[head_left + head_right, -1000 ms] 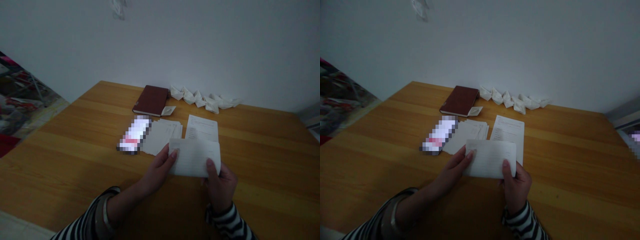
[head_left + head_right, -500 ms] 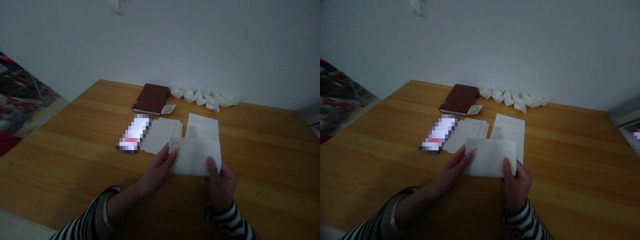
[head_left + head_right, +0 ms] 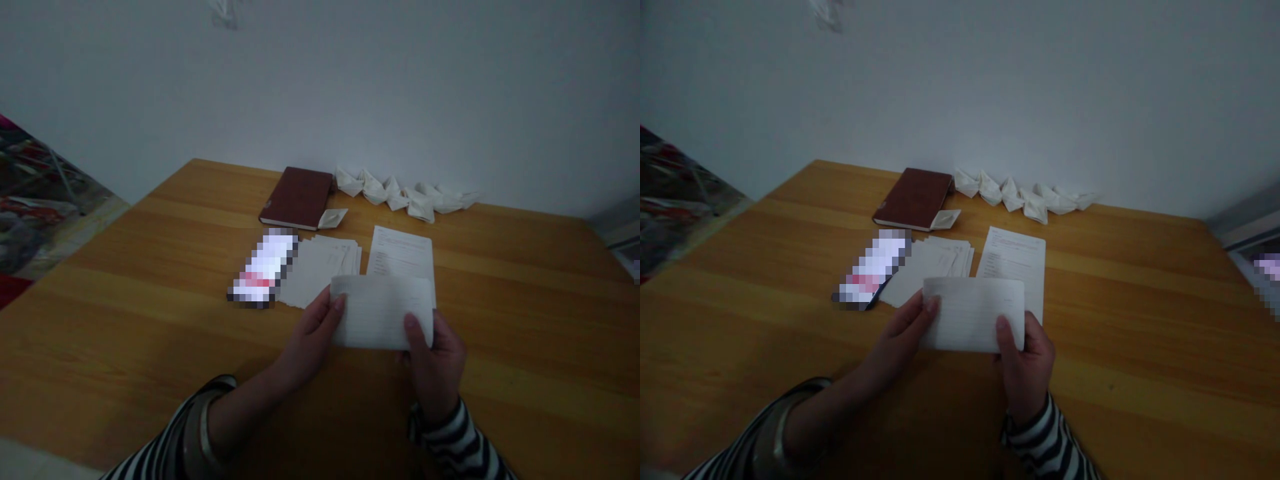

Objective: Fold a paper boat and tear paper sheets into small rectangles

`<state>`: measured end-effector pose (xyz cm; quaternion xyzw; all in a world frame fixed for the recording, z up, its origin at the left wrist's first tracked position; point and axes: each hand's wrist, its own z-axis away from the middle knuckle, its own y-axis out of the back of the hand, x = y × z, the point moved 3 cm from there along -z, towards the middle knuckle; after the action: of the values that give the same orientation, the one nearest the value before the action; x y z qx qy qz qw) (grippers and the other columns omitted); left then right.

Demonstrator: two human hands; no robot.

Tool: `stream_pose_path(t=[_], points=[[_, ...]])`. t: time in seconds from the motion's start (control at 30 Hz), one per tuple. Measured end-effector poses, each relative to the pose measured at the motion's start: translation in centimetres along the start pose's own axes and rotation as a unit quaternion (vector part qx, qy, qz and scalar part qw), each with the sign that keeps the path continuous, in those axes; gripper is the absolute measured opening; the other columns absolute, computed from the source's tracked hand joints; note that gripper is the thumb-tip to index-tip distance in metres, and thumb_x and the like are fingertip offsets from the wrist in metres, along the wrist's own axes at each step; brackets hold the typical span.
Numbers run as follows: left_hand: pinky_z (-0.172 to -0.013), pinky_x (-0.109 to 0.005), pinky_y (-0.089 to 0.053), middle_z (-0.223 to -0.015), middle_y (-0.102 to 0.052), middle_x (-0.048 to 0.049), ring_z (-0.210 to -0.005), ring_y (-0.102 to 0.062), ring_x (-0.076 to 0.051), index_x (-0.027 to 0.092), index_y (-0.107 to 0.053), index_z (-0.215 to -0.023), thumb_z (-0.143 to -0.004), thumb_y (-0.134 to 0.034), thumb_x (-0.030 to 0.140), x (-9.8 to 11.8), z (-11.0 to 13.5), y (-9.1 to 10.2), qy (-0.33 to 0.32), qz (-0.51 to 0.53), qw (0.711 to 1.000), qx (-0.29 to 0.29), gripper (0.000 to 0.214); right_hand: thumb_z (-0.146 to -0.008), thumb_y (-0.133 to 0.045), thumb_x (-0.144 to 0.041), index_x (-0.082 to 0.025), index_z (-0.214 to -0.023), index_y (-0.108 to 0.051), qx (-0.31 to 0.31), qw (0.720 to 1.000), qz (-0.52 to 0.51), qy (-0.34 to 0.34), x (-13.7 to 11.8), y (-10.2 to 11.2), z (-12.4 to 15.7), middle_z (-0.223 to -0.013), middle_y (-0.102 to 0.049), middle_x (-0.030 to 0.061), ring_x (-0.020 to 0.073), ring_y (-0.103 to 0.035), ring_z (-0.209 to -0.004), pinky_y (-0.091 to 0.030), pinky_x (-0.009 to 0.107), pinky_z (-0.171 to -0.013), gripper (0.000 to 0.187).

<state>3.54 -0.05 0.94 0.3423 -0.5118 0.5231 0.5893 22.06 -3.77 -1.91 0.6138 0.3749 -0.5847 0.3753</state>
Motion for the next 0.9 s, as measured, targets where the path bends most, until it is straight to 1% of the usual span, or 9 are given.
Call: stream_pose_path(t=[0.07,0.13,0.2,0.27,0.33,0.47,0.57,0.77,0.9], points=[[-0.083,-0.031,-0.045,-0.101,-0.069,-0.0064,-0.092,-0.058,-0.021,0.02,-0.061,-0.121,-0.093,-0.05,0.045,0.1,-0.1,0.3,-0.019,-0.03,0.999,0.007,0.039,-0.08,-0.073,-0.036,-0.02,-0.092,-0.06,0.008,0.999,-0.032,0.005,-0.2,-0.2,-0.3,-0.068,-0.07,-0.001,0.0116,-0.063,-0.053,-0.05,0.019,-0.047,0.024],[-0.081,-0.03,-0.045,-0.099,-0.068,-0.0057,-0.088,-0.057,-0.019,0.02,-0.062,-0.119,-0.094,-0.05,0.044,0.2,-0.2,0.6,-0.031,-0.058,0.998,0.007,0.037,-0.079,-0.073,-0.035,-0.025,-0.115,-0.054,0.01,0.997,-0.073,-0.002,-0.3,-0.3,-0.5,-0.089,-0.076,0.0033,0.0157,-0.07,-0.072,-0.056,0.024,-0.061,0.042],[-0.08,-0.03,-0.045,-0.099,-0.067,-0.0054,-0.088,-0.056,-0.019,0.021,-0.062,-0.117,-0.094,-0.049,0.043,0.3,-0.3,0.7,-0.036,-0.08,0.996,0.002,0.035,-0.081,-0.071,-0.036,-0.027,-0.128,-0.048,0.002,0.994,-0.101,-0.031,-0.2,-0.4,-0.7,-0.093,-0.077,0.005,0.0183,-0.072,-0.076,-0.058,0.028,-0.063,0.054],[-0.079,-0.03,-0.045,-0.095,-0.066,-0.0049,-0.088,-0.056,-0.019,0.021,-0.063,-0.117,-0.094,-0.049,0.043,0.3,-0.4,0.8,-0.042,-0.101,0.994,0.002,0.034,-0.082,-0.07,-0.038,-0.025,-0.127,-0.053,-0.009,0.991,-0.114,-0.063,0.0,-0.3,-0.7,-0.087,-0.077,0.0047,0.0186,-0.072,-0.069,-0.058,0.028,-0.058,0.05],[-0.078,-0.031,-0.045,-0.089,-0.065,-0.0041,-0.088,-0.055,-0.02,0.021,-0.063,-0.115,-0.093,-0.05,0.043,0.3,-0.4,0.8,-0.047,-0.119,0.992,0.009,0.033,-0.081,-0.071,-0.039,-0.023,-0.117,-0.06,-0.011,0.989,-0.121,-0.079,0.2,-0.1,-0.7,-0.081,-0.078,0.0037,0.0177,-0.071,-0.063,-0.057,0.028,-0.056,0.04],[-0.075,-0.03,-0.045,-0.086,-0.064,-0.0035,-0.086,-0.055,-0.019,0.021,-0.064,-0.11,-0.093,-0.05,0.042,0.2,-0.4,0.8,-0.048,-0.126,0.991,0.015,0.031,-0.08,-0.073,-0.034,-0.022,-0.108,-0.066,-0.01,0.989,-0.135,-0.062,0.2,-0.1,-0.6,-0.079,-0.078,0.0022,0.0155,-0.071,-0.064,-0.059,0.027,-0.063,0.031],[-0.073,-0.029,-0.045,-0.089,-0.065,-0.0039,-0.084,-0.055,-0.018,0.021,-0.064,-0.109,-0.093,-0.05,0.042,0.1,-0.5,1.1,-0.058,-0.124,0.991,0.002,0.031,-0.081,-0.073,-0.032,-0.023,-0.107,-0.066,-0.005,0.989,-0.138,-0.051,-0.1,-0.3,-0.5,-0.079,-0.078,0.0017,0.0141,-0.071,-0.064,-0.058,0.024,-0.062,0.028],[-0.072,-0.029,-0.045,-0.087,-0.065,-0.0035,-0.083,-0.055,-0.019,0.02,-0.065,-0.108,-0.093,-0.05,0.041,-0.1,-0.8,1.3,-0.057,-0.136,0.989,0.012,0.03,-0.083,-0.07,-0.031,-0.025,-0.122,-0.06,0.005,0.994,-0.103,-0.037,-0.7,-0.3,-0.1,-0.075,-0.077,0.0012,0.0132,-0.068,-0.062,-0.056,0.023,-0.057,0.041],[-0.074,-0.029,-0.045,-0.088,-0.065,-0.0039,-0.084,-0.055,-0.019,0.019,-0.065,-0.108,-0.092,-0.05,0.043,0.2,-0.6,1.0,-0.041,-0.133,0.99,0.014,0.032,-0.083,-0.069,-0.031,-0.024,-0.131,-0.054,0.005,0.997,-0.065,-0.028,-1.1,-0.2,-0.1,-0.059,-0.07,-0.0034,0.0104,-0.057,-0.046,-0.052,0.022,-0.049,0.051]])
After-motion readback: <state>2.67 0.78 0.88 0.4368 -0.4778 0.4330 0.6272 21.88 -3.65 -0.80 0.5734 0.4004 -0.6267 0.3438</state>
